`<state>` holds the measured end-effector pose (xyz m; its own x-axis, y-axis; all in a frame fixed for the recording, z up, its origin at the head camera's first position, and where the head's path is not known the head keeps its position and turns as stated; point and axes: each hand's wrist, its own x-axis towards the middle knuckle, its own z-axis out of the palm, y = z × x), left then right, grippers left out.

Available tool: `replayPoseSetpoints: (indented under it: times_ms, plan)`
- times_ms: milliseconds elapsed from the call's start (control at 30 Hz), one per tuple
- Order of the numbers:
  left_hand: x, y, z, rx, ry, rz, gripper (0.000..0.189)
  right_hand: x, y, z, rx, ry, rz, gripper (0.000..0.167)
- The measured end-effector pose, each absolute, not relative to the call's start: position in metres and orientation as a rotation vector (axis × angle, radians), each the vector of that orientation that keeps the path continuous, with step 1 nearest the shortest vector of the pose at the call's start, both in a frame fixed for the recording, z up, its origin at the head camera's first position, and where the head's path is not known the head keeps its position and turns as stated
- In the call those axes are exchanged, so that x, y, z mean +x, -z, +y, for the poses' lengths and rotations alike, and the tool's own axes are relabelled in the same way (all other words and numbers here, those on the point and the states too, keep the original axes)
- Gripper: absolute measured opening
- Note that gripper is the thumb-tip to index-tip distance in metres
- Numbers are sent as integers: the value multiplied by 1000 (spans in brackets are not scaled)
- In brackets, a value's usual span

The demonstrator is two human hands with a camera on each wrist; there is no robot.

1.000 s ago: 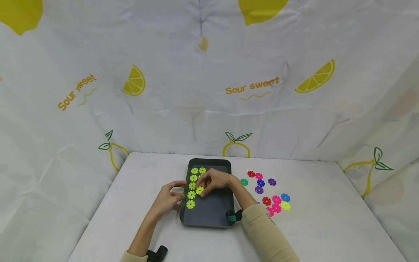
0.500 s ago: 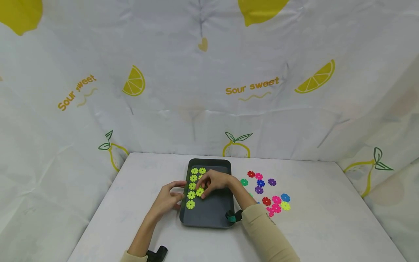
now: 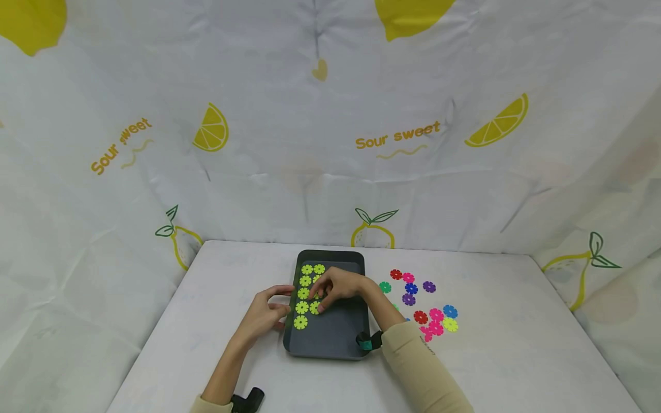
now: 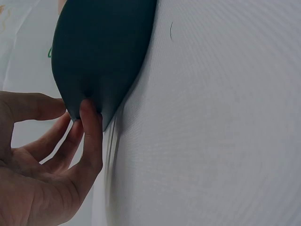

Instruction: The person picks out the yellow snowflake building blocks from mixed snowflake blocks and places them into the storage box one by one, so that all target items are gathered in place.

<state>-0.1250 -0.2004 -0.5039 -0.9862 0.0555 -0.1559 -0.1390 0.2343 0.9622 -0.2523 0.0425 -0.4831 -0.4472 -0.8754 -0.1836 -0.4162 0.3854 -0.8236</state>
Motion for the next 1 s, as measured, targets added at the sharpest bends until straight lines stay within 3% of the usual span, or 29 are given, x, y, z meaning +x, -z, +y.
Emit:
replayPoseSetpoints:
  times_ms: [700, 1000]
  plan:
    - [-128, 508, -199, -120, -1836, 2356, 51, -250, 461, 68, -1120, 1096, 2102, 34]
    - [-128, 510, -198, -127, -1840, 2362, 51, -245, 448, 96, -1107, 1173, 2182, 27]
